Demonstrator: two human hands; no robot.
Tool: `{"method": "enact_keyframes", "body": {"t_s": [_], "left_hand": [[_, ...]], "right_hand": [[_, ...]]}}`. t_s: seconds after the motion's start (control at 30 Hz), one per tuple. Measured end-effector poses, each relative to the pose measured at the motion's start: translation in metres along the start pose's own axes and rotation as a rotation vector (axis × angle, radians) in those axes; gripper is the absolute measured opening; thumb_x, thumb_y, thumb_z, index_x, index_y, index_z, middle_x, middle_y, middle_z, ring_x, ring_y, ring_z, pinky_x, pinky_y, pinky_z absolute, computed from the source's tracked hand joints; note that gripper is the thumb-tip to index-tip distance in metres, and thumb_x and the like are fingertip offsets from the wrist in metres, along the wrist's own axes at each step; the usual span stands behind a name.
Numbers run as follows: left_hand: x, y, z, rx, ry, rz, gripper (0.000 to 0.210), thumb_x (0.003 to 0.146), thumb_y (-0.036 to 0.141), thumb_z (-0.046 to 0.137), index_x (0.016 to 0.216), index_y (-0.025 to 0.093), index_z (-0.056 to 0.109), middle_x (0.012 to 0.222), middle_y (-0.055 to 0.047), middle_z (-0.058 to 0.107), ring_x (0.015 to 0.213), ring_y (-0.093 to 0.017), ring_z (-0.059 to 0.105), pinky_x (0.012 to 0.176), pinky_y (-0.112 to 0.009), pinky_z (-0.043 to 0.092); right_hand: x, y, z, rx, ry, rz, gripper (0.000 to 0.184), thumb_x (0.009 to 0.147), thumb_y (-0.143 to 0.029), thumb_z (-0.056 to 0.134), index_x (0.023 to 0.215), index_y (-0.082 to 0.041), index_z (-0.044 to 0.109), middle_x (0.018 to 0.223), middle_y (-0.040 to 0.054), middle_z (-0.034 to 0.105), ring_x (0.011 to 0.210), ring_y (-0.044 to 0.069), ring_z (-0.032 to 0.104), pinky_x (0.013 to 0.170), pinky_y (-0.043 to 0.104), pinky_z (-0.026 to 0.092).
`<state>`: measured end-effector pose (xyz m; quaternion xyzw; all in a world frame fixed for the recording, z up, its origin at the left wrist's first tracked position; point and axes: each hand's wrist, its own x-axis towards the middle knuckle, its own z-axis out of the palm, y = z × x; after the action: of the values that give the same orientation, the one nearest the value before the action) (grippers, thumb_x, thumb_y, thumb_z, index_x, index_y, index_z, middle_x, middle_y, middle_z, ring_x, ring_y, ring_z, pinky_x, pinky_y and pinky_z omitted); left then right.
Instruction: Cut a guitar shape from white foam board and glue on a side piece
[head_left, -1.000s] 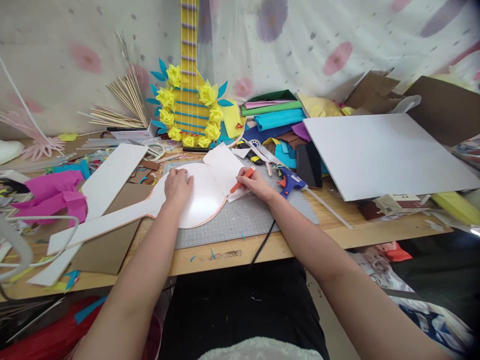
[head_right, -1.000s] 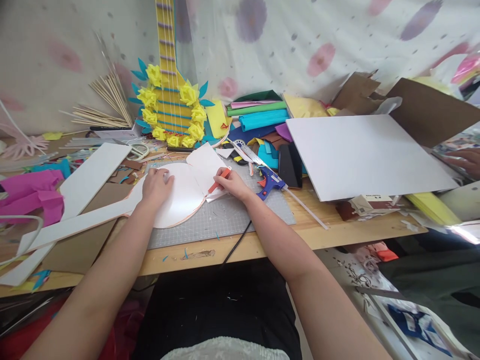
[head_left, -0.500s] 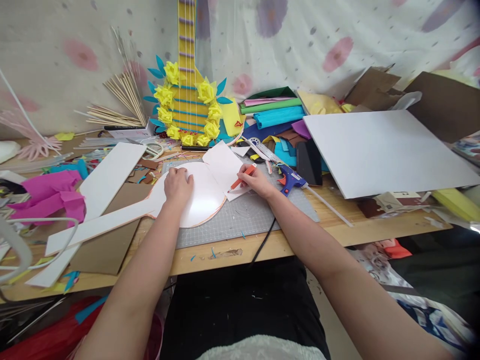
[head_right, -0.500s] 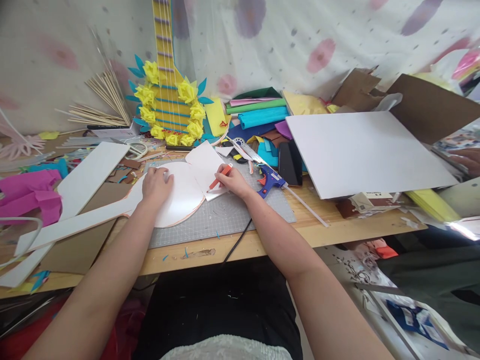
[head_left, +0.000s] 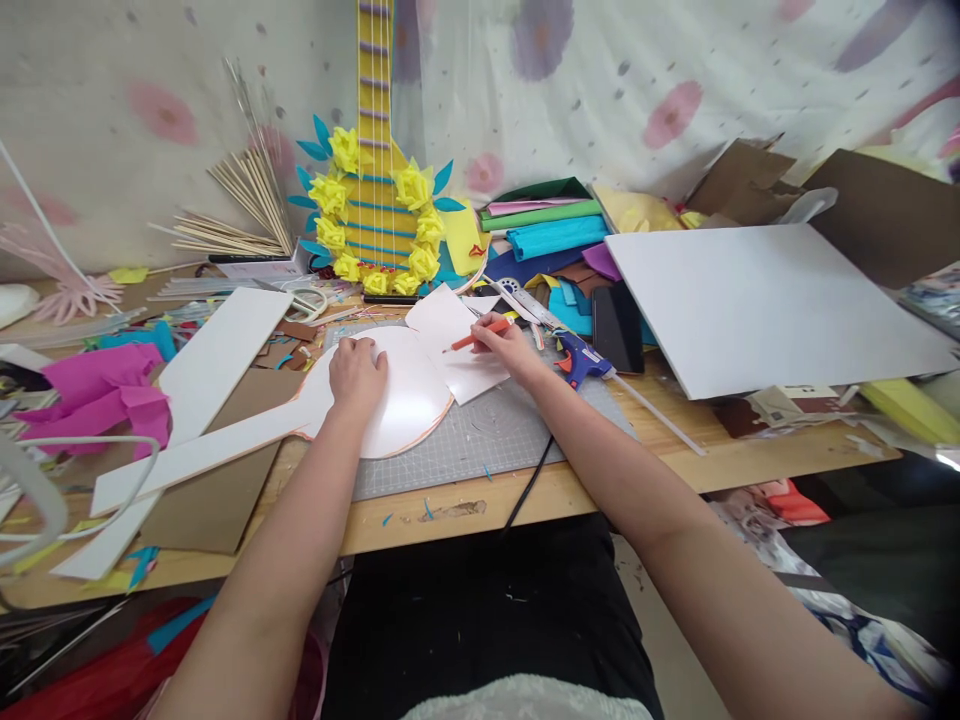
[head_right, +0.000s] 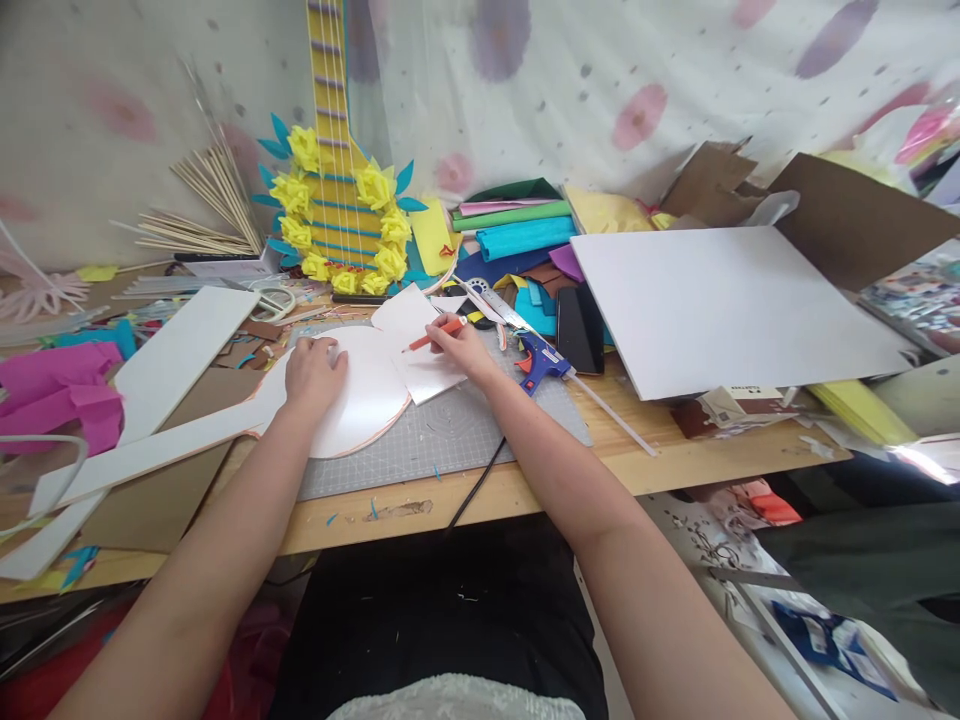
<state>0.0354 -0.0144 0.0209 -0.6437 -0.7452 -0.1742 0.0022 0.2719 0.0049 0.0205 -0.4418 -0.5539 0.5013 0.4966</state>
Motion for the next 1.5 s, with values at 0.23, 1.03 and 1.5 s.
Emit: {"method": "enact_keyframes", "body": {"t_s": [0.23, 1.03, 1.5], "left_hand": [[-0.003, 0.0, -0.003, -0.01, -0.005, 0.018, 0.035, 0.085, 0.031, 0.048, 0.114, 0.017, 0.061, 0.115, -0.015, 0.054, 0.108, -0.029, 0.054, 0.097, -0.038, 0.04], [-0.002, 0.002, -0.005, -0.025, -0.038, -0.002, 0.036, 0.084, 0.031, 0.048, 0.115, 0.017, 0.061, 0.117, -0.015, 0.054, 0.109, -0.029, 0.053, 0.097, -0.038, 0.04], [-0.002, 0.002, -0.004, -0.029, -0.031, -0.007, 0.035, 0.084, 0.032, 0.048, 0.114, 0.019, 0.061, 0.116, -0.014, 0.054, 0.108, -0.028, 0.053, 0.098, -0.038, 0.039]], "right_hand": [[0.05, -0.002, 0.024, 0.027, -0.041, 0.017, 0.038, 0.066, -0.049, 0.071, 0.073, -0.019, 0.049, 0.061, -0.0033, 0.057, 0.061, 0.008, 0.052, 0.065, 0.024, 0.045], [0.07, 0.023, 0.026, -0.197, 0.093, -0.056, 0.015, 0.076, -0.029, 0.053, 0.068, -0.021, 0.044, 0.053, -0.0052, 0.053, 0.055, 0.009, 0.047, 0.06, 0.023, 0.036], [0.072, 0.023, 0.026, -0.208, 0.024, -0.045, 0.022, 0.076, -0.039, 0.057, 0.071, -0.02, 0.046, 0.056, -0.0038, 0.055, 0.051, 0.008, 0.045, 0.053, 0.022, 0.035]]}}
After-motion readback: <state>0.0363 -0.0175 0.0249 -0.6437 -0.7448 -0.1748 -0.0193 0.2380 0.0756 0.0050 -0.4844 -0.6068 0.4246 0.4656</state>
